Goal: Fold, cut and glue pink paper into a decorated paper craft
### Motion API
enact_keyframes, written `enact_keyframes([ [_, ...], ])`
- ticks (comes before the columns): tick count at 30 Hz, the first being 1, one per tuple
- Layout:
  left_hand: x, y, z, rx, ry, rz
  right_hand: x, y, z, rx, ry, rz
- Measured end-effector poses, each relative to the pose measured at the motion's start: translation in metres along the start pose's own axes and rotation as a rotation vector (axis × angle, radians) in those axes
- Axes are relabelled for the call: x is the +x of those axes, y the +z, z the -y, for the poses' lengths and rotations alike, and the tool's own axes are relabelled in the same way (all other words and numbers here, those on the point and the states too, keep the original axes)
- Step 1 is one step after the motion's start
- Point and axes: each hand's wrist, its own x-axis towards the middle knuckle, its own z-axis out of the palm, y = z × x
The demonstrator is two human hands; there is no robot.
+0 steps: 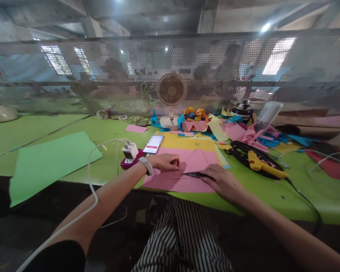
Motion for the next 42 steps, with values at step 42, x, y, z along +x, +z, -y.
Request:
enact_keyframes([
  [42,-0.004,-0.012,0.003,-0.268,-0.002,0.215,0.002,-0.004,0.0,0.067,-0.003,0.015],
])
